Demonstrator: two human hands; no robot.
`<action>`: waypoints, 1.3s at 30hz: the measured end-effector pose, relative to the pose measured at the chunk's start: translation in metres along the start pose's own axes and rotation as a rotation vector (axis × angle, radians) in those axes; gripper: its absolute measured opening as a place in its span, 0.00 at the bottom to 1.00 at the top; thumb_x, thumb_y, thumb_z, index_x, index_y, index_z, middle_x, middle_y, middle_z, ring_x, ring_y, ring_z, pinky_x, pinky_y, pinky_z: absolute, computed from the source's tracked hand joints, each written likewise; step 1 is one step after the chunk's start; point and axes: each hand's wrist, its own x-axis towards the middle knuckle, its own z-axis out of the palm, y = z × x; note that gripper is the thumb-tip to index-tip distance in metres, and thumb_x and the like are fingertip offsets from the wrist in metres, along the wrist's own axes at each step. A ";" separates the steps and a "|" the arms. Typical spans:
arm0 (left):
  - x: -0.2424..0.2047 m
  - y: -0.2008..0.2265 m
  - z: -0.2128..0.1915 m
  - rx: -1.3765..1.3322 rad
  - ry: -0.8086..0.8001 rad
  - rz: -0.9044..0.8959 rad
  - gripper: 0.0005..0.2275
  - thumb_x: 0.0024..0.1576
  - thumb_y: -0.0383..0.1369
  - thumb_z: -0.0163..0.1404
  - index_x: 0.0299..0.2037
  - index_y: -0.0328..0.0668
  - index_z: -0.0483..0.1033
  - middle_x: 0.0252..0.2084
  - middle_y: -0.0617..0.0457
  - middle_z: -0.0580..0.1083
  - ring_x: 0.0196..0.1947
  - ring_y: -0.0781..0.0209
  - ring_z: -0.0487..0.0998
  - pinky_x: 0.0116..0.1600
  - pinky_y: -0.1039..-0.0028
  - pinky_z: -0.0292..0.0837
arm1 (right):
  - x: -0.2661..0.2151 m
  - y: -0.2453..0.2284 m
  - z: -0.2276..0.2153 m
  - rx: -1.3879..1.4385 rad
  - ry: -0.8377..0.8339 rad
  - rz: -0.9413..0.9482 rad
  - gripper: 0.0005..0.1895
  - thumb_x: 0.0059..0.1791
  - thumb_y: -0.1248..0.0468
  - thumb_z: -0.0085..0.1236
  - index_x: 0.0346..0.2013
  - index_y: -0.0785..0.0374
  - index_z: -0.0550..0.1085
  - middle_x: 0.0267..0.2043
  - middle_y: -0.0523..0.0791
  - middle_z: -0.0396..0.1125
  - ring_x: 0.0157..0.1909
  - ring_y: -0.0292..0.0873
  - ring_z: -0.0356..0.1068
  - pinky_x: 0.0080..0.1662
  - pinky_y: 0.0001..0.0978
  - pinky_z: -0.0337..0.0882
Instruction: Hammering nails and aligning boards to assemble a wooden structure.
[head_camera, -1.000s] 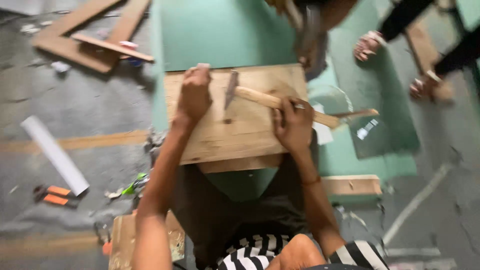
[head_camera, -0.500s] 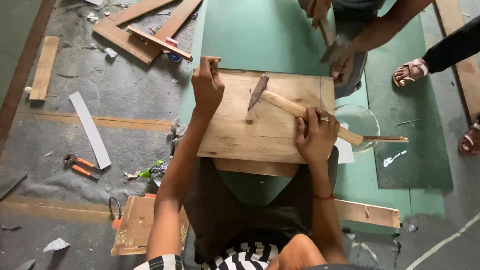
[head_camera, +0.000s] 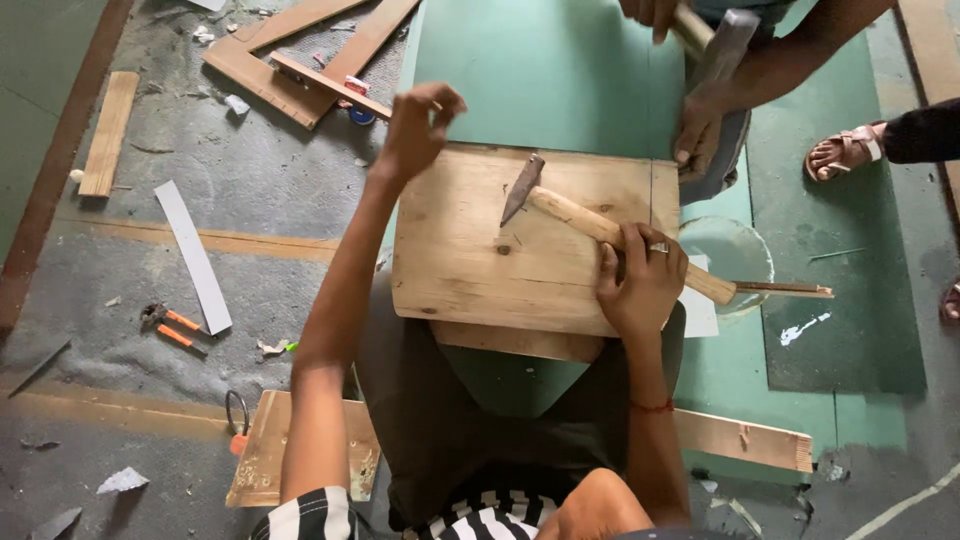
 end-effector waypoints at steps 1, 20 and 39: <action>-0.008 0.004 0.002 -0.003 -0.001 0.003 0.04 0.59 0.20 0.52 0.34 0.37 0.77 0.36 0.43 0.79 0.36 0.51 0.81 0.44 0.63 0.77 | 0.000 0.000 0.001 -0.003 0.002 0.001 0.18 0.52 0.61 0.63 0.55 0.62 0.75 0.54 0.50 0.70 0.57 0.56 0.66 0.61 0.50 0.64; -0.048 0.028 0.034 0.757 -0.312 0.368 0.11 0.50 0.20 0.48 0.42 0.21 0.71 0.49 0.23 0.76 0.58 0.37 0.76 0.71 0.60 0.61 | 0.064 -0.035 -0.008 0.255 -0.190 -0.084 0.23 0.52 0.59 0.58 0.60 0.65 0.70 0.65 0.58 0.65 0.66 0.62 0.62 0.66 0.53 0.58; -0.053 0.037 0.034 0.374 -0.246 0.406 0.13 0.54 0.17 0.49 0.49 0.20 0.71 0.53 0.32 0.74 0.61 0.40 0.73 0.72 0.59 0.63 | 0.086 -0.043 0.059 0.299 -0.430 -0.200 0.41 0.57 0.54 0.58 0.72 0.79 0.52 0.67 0.75 0.50 0.69 0.73 0.48 0.64 0.56 0.50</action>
